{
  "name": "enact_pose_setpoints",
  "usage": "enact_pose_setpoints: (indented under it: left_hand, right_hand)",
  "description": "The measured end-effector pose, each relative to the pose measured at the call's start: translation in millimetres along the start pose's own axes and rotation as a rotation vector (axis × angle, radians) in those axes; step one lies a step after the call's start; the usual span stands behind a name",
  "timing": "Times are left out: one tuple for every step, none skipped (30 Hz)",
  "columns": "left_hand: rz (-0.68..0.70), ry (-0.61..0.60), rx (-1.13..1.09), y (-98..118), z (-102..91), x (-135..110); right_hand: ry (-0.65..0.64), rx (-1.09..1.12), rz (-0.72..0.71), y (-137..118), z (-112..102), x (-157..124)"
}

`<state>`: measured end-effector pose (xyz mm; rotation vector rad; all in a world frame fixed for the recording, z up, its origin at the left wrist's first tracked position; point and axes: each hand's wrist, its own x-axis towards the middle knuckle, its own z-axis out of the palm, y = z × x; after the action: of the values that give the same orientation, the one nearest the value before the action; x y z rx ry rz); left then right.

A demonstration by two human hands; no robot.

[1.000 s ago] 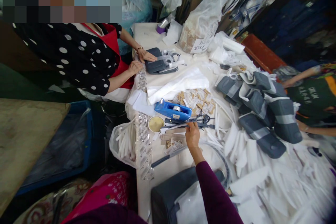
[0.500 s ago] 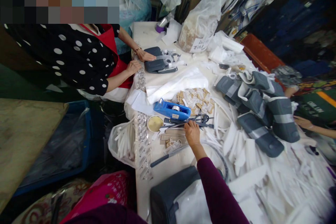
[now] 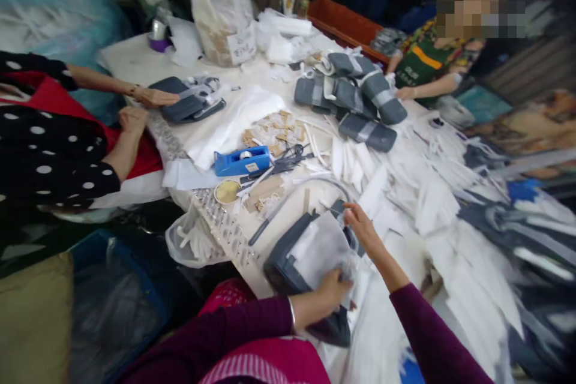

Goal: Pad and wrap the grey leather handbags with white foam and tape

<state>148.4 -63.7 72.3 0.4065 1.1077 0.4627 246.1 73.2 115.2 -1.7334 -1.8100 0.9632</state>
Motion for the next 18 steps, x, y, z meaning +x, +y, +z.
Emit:
enact_pose_setpoints:
  left_hand:
    - [0.004, -0.011, 0.028, -3.2, 0.7, 4.5]
    - [0.009, -0.024, 0.050, -5.6, 1.3, 8.7]
    - [0.016, -0.040, 0.066, -7.4, 1.7, 12.1]
    - [0.025, -0.052, 0.075, -8.7, 1.9, 14.6]
    - [0.034, -0.065, 0.081, -9.5, 1.8, 16.0]
    - [0.044, -0.078, 0.084, -10.0, 1.4, 16.5]
    - [0.054, -0.089, 0.086, -10.4, 0.9, 16.4]
    - [0.064, -0.100, 0.088, -10.6, 0.3, 16.0]
    - [0.073, -0.110, 0.090, -10.9, -0.3, 15.4]
    - [0.082, -0.117, 0.092, -11.1, -0.8, 14.9]
    - [0.088, -0.121, 0.094, -11.4, -1.2, 14.6]
    - [0.092, -0.125, 0.096, -11.5, -1.6, 14.4]
    - [0.095, -0.129, 0.100, -11.6, -1.8, 14.2]
    - [0.095, -0.133, 0.105, -11.5, -2.1, 14.0]
    - [0.093, -0.136, 0.110, -11.4, -2.3, 13.6]
    - [0.090, -0.137, 0.117, -11.2, -2.6, 13.0]
    - [0.088, -0.135, 0.123, -10.9, -2.9, 12.3]
    - [0.086, -0.129, 0.128, -10.8, -3.3, 11.6]
  right_hand:
    - [0.061, 0.165, 0.088, 10.1, -13.5, -25.7]
    - [0.107, 0.314, 0.166, 20.1, -25.6, -51.9]
    - [0.129, 0.429, 0.233, 29.8, -36.0, -78.1]
    - [0.131, 0.524, 0.293, 39.2, -44.3, -103.7]
    - [0.117, 0.604, 0.347, 48.3, -50.3, -128.2]
    - [0.093, 0.674, 0.395, 57.0, -54.0, -151.0]
    - [0.068, 0.734, 0.437, 65.4, -55.6, -171.6]
    - [0.042, 0.780, 0.475, 73.4, -55.2, -189.5]
    - [0.018, 0.812, 0.507, 81.0, -53.1, -204.5]
    - [-0.002, 0.827, 0.538, 88.2, -49.9, -216.4]
    - [-0.016, 0.821, 0.569, 95.0, -45.8, -225.2]
    - [-0.020, 0.798, 0.599, 101.4, -41.2, -230.9]
    - [-0.014, 0.766, 0.627, 107.4, -36.4, -233.8]
    - [0.000, 0.732, 0.651, 113.2, -31.8, -234.2]
    - [0.019, 0.705, 0.670, 118.6, -27.5, -232.6]
    - [0.036, 0.686, 0.682, 123.6, -23.5, -229.3]
    - [0.049, 0.675, 0.686, 128.1, -20.0, -224.8]
    - [0.055, 0.665, 0.690, 131.9, -16.7, -219.5]
